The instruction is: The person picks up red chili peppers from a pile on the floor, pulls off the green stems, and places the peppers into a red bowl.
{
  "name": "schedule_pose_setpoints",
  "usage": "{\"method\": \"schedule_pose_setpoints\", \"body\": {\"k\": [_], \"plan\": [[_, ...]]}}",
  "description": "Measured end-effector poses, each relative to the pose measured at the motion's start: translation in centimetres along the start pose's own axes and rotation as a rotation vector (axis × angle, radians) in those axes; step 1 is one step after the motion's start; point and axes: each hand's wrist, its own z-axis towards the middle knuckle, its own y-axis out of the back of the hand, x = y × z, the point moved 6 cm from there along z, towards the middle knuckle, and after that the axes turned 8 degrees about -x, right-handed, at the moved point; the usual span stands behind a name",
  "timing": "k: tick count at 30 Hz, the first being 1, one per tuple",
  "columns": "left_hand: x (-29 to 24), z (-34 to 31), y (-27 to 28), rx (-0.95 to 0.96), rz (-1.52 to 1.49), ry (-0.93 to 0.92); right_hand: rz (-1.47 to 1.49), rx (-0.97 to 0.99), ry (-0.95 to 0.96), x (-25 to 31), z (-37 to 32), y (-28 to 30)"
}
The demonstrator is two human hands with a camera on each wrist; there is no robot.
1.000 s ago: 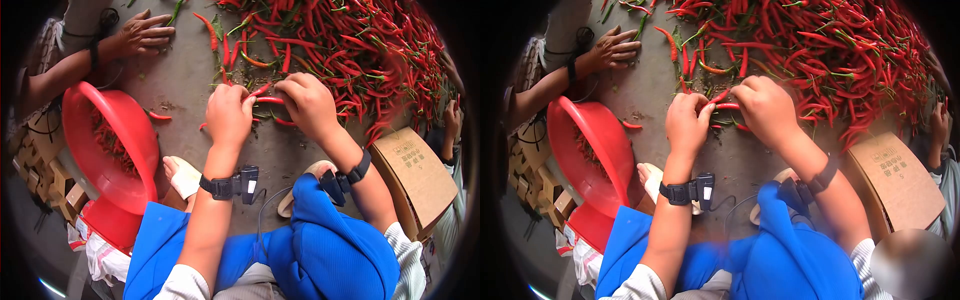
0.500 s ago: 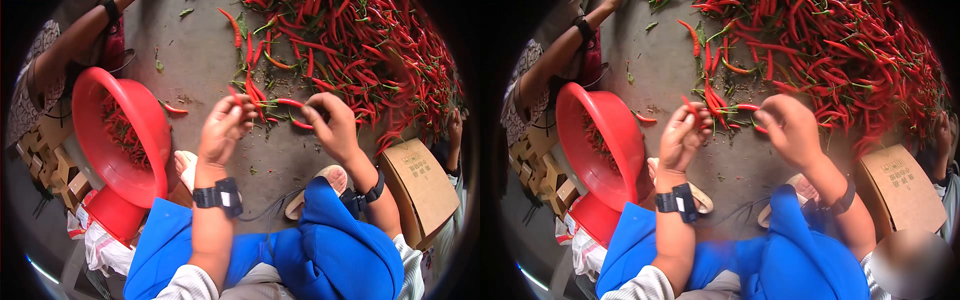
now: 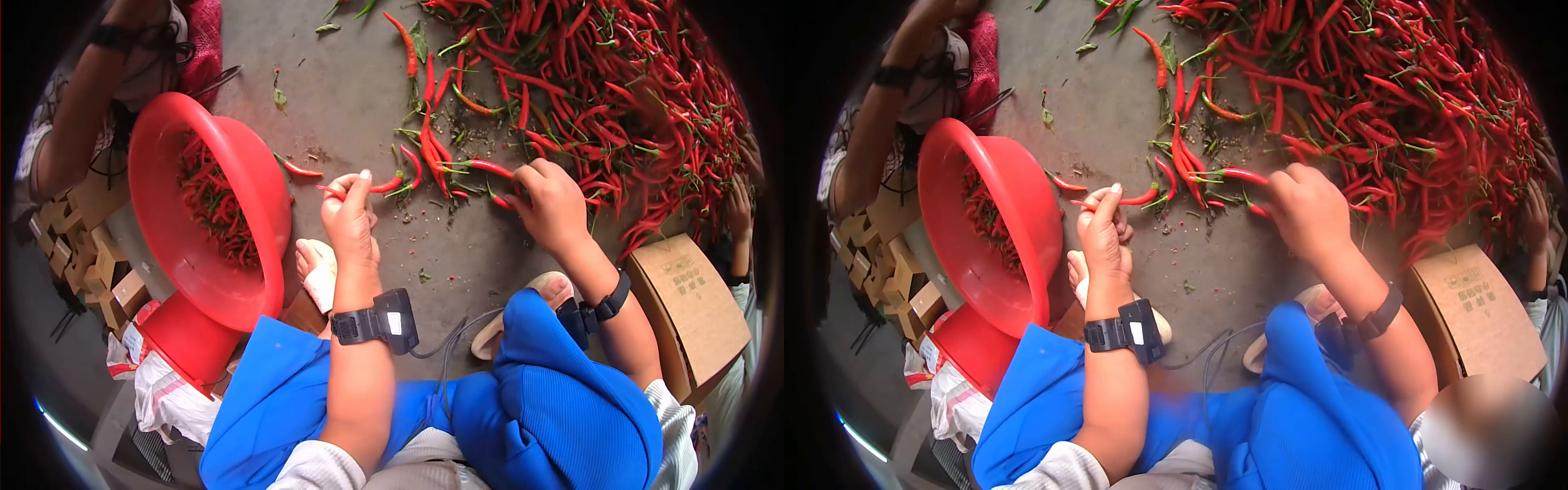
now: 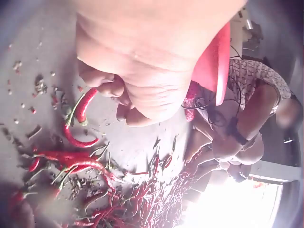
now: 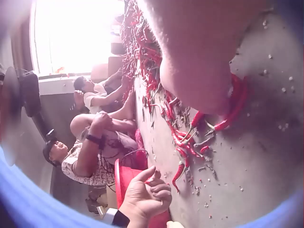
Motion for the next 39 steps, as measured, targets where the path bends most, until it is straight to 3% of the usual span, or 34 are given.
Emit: {"method": "schedule_pose_setpoints", "body": {"k": [3, 7, 12, 13, 17, 23, 26, 27, 29, 30, 33, 37, 39], "plan": [[0.9, 0.3, 0.6, -0.019, 0.308, -0.225, -0.09, -0.028, -0.051, -1.5, -1.1, 0.5], [3.1, -0.3, 0.4, -0.027, 0.629, -0.388, -0.121, -0.179, -0.107, -3.1, -1.5, 3.4], [3.1, -1.7, -2.5, 0.035, 0.369, -0.324, 0.054, -0.15, -0.081, -2.5, -1.8, 3.8], [2.7, -1.9, -3.1, 0.041, 0.316, -0.333, 0.015, -0.154, 0.029, -1.8, -1.9, 3.5], [1.5, -2.4, -4.4, 0.08, 0.319, -0.381, -0.036, 0.07, 0.098, -0.1, -2.8, -0.3], [2.8, -4.3, -6.7, 0.293, 0.591, -0.377, -0.022, 0.23, 0.203, 1.2, -4.2, -2.4], [5.1, -5.6, -7.1, 0.453, 0.854, -0.549, 0.198, 0.054, 0.042, 0.3, -3.1, 0.2], [5.6, -5.8, -6.8, 0.452, 0.745, -0.473, 0.266, -0.07, -0.025, -0.1, -2.6, 1.1], [6.4, -5.9, -6.4, 0.444, 0.526, -0.325, 0.239, -0.101, -0.075, -0.2, -1.3, 2.4], [7.0, -5.6, -6.2, 0.422, 0.361, -0.216, 0.222, -0.156, -0.021, 0.2, -0.7, 2.4], [5.1, -4.5, -5.3, 0.252, 0.046, -0.194, 0.19, -0.213, 0.049, 1.6, 1.5, 1.3], [2.6, -3.0, -2.9, 0.117, -0.14, 0.015, -0.065, -0.131, 0.057, 0.7, 2.9, -1.7], [0.7, -2.1, -2.2, 0.057, -0.071, 0.004, -0.053, -0.115, 0.047, 0.2, 3.1, -1.3]]}}
